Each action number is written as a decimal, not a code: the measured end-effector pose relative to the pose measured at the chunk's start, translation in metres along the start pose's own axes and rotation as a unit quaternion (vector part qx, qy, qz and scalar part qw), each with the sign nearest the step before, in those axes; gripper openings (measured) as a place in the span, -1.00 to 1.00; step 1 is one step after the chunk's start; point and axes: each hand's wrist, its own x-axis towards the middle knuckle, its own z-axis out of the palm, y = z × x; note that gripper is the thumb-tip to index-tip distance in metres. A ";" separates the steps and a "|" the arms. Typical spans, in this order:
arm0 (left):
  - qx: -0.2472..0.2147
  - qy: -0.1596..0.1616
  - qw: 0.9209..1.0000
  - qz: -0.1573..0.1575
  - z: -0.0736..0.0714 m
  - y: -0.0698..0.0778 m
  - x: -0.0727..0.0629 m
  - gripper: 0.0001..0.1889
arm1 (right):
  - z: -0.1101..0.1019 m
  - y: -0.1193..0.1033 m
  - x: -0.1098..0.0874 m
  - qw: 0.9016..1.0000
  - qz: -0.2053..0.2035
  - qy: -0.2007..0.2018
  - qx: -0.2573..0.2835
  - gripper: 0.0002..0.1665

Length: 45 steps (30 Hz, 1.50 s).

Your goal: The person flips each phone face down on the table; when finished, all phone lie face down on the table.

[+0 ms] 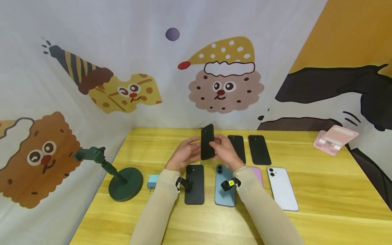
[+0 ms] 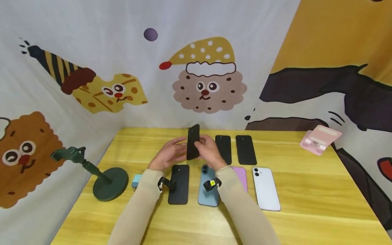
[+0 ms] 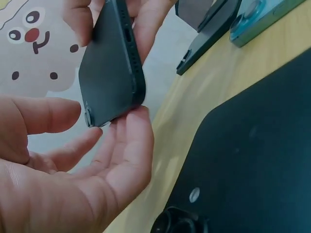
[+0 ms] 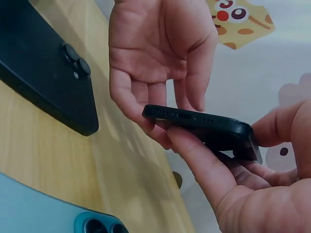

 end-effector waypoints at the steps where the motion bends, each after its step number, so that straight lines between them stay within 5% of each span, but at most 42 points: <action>1: -0.004 -0.004 1.000 -0.001 0.000 0.000 0.000 -0.48 | 0.000 -0.001 -0.001 1.000 -0.002 -0.002 0.004 -0.48; 14: -0.032 -0.007 0.999 0.023 -0.005 0.000 0.001 -0.51 | -0.014 0.004 0.002 0.999 -0.005 -0.006 -0.051 -0.43; 21: 0.037 0.014 0.999 0.030 -0.002 -0.006 0.003 -0.46 | -0.020 0.019 0.007 0.996 0.021 -0.008 -0.084 -0.44; 29: 0.153 0.010 0.987 0.039 0.005 -0.008 0.001 -0.42 | -0.021 0.028 0.010 0.993 0.038 0.001 -0.114 -0.44; 45: 0.178 0.003 0.984 0.029 0.005 -0.011 -0.004 -0.42 | -0.018 0.024 0.006 0.987 0.057 0.005 -0.149 -0.47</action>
